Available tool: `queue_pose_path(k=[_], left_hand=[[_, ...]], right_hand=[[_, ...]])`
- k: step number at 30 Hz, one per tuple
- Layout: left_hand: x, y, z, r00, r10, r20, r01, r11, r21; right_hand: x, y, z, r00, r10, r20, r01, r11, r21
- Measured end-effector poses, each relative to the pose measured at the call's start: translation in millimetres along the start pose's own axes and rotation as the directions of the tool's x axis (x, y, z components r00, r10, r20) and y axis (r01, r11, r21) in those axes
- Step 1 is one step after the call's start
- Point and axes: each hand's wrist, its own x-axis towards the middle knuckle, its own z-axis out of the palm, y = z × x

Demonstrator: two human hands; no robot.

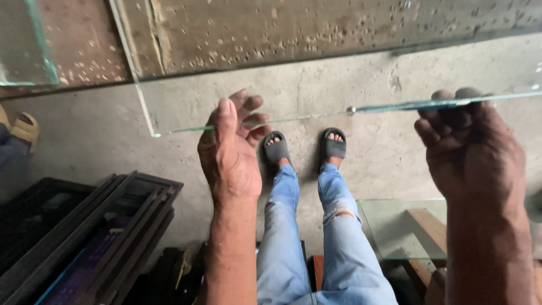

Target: The person uses a utility knife to scrape along a black frame on a workbench. Then, the person uses a glass cutter to score a large sheet of glass and snaps it along the scored line to separate a piece.

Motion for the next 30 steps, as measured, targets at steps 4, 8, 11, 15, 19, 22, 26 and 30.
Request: queue_pose_path(k=[4, 8, 11, 15, 19, 22, 26, 30], left_hand=[[-1, 2, 6, 0.999, 0.009, -0.047, -0.006, 0.998, 0.061], [-2, 3, 8, 0.998, 0.012, -0.065, -0.007, 0.996, 0.083], [-2, 3, 10, 0.997, 0.003, -0.074, 0.003, 0.996, 0.086], [-3, 2, 10, 0.998, 0.004, -0.070, 0.002, 0.997, 0.076], [-3, 2, 10, 0.997, 0.003, -0.082, 0.003, 0.997, 0.079], [-3, 2, 10, 0.997, 0.013, -0.070, -0.007, 0.997, 0.081], [-3, 2, 11, 0.997, 0.007, -0.083, 0.000, 0.997, 0.080], [-2, 2, 10, 0.997, 0.019, -0.071, -0.013, 0.996, 0.083]], right_hand=[[3, -6, 4, 0.987, -0.037, 0.155, 0.033, 0.999, 0.027], [23, 2, -18, 0.949, -0.033, 0.314, 0.013, 0.998, 0.067], [23, 0, -13, 0.986, -0.013, 0.166, 0.008, 1.000, 0.025], [27, 0, -17, 0.986, 0.011, 0.166, -0.025, 0.997, 0.079], [29, 0, -19, 0.985, 0.021, 0.172, -0.030, 0.998, 0.050], [23, -3, -14, 0.981, 0.014, 0.194, -0.028, 0.997, 0.070], [22, -2, -8, 0.985, 0.005, 0.174, -0.019, 0.997, 0.079], [22, -1, -4, 0.989, -0.032, 0.146, 0.033, 0.999, -0.008]])
